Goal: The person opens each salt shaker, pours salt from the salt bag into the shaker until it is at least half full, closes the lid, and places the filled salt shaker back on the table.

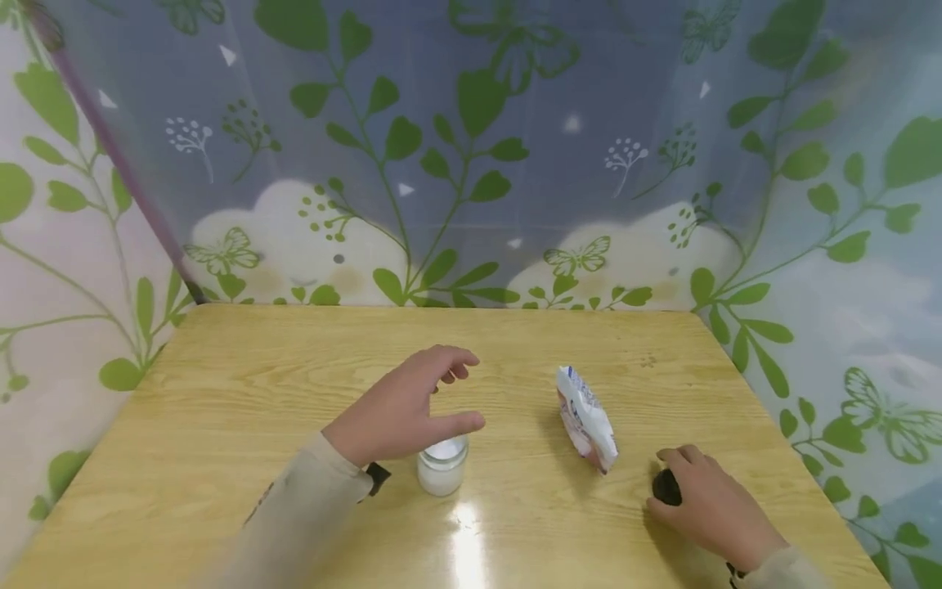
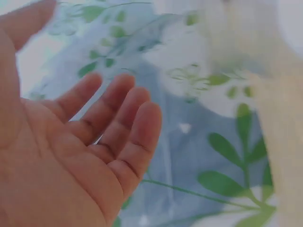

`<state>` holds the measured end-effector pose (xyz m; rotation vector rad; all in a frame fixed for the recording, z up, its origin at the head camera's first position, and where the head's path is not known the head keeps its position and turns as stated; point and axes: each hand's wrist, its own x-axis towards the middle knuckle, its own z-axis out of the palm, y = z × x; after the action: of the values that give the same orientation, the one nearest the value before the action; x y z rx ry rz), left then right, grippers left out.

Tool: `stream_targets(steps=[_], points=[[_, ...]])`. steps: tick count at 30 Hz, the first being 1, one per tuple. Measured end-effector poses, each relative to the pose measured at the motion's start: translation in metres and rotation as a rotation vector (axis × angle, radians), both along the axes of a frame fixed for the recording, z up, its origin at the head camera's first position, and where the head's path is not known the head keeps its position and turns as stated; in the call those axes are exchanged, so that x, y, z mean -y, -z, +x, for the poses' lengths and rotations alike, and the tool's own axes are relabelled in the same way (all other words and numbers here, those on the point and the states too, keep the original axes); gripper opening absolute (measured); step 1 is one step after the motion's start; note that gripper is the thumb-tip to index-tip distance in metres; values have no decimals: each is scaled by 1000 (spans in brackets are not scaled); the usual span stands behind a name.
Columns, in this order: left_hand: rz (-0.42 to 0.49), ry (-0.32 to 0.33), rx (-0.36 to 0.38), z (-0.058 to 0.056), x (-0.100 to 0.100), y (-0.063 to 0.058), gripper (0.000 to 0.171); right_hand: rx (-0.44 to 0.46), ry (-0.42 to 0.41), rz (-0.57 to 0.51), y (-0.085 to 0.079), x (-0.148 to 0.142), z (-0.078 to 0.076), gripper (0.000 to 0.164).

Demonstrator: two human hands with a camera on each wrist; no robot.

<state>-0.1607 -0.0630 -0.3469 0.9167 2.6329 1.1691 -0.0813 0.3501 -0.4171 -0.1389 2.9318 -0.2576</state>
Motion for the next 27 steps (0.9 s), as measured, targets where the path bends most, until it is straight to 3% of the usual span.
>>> stream_targets(steps=[3,6,8,11,14,17,20,25,27], points=[[-18,-37,67,1,13,15,88,74,9,21,5,-10,0,64],[-41,-45,133,5,27,36,99,113,3,28,5,-14,-1,59],[-45,-33,174,8,33,51,101,130,10,30,-3,-10,1,61],[-49,-9,218,9,37,67,99,131,35,-19,-27,11,9,70],[-44,12,209,10,37,73,87,11,-23,-166,-55,50,23,70],[-62,26,193,9,36,73,75,-187,-197,-318,-76,94,31,55],[-85,28,189,8,33,71,72,-354,-347,-389,-93,132,28,45],[-105,14,172,7,28,70,71,-452,-506,-492,-108,177,12,45],[-110,15,171,8,26,69,69,-465,-537,-483,-108,188,4,49]])
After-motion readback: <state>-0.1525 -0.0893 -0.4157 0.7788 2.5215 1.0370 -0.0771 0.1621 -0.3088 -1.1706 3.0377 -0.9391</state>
